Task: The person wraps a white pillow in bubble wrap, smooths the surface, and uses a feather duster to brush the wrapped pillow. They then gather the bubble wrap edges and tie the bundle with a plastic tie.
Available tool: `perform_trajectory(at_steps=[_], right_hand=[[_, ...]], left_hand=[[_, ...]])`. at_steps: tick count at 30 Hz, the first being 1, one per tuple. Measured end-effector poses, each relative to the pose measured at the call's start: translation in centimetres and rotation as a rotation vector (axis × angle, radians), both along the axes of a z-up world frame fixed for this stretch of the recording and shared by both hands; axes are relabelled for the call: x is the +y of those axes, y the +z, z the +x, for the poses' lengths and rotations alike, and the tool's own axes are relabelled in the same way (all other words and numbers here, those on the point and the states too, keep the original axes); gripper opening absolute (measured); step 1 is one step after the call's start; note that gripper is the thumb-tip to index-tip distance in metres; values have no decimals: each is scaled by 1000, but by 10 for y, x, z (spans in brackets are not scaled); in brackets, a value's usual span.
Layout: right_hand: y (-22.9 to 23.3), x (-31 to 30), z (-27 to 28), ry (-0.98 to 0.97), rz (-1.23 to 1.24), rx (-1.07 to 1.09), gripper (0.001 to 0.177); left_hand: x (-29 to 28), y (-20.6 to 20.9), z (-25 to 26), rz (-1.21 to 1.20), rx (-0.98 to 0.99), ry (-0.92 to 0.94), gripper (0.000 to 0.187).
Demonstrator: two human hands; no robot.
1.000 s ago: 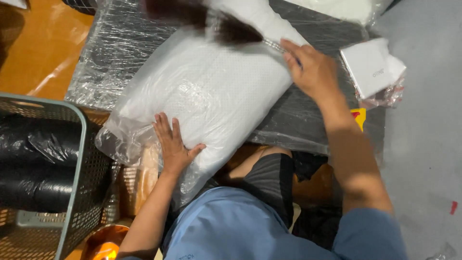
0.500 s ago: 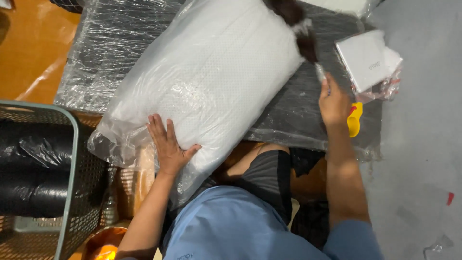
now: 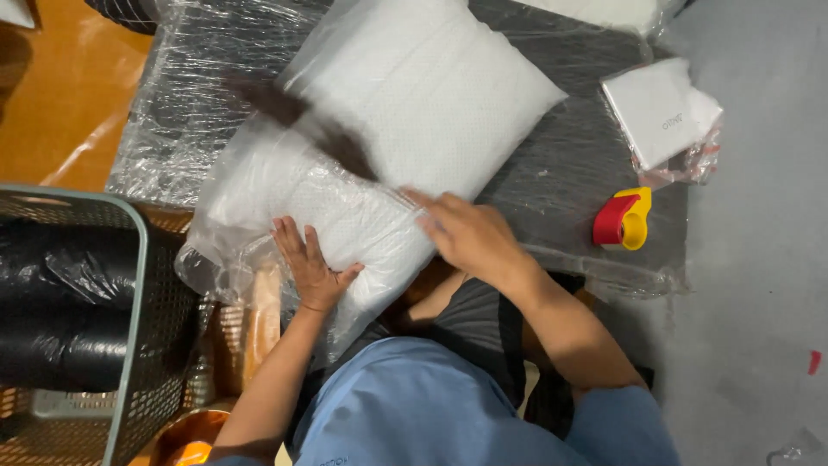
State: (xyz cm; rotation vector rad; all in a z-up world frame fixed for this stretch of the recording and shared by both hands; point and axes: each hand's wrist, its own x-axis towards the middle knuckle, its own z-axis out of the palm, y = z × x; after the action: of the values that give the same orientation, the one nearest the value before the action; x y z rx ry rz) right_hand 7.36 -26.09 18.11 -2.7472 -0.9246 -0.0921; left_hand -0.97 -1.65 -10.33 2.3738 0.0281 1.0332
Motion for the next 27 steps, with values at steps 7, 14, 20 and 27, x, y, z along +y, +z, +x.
perform_trajectory(at_steps=[7,14,20,27], right_hand=[[50,27,57,145,-155,223,39],[4,-40,233,-382,-430,-804,35],[79,58,98,6,-279,185,52],[34,42,152,19,-325,303,49]], left_hand=[[-2,0,-1,-18,30,17,117],[-3,28,-4,7,-15,-30,105],[-3,22,-2,0,-29,-24,105],[-3,23,-5,6,-20,-17,103]])
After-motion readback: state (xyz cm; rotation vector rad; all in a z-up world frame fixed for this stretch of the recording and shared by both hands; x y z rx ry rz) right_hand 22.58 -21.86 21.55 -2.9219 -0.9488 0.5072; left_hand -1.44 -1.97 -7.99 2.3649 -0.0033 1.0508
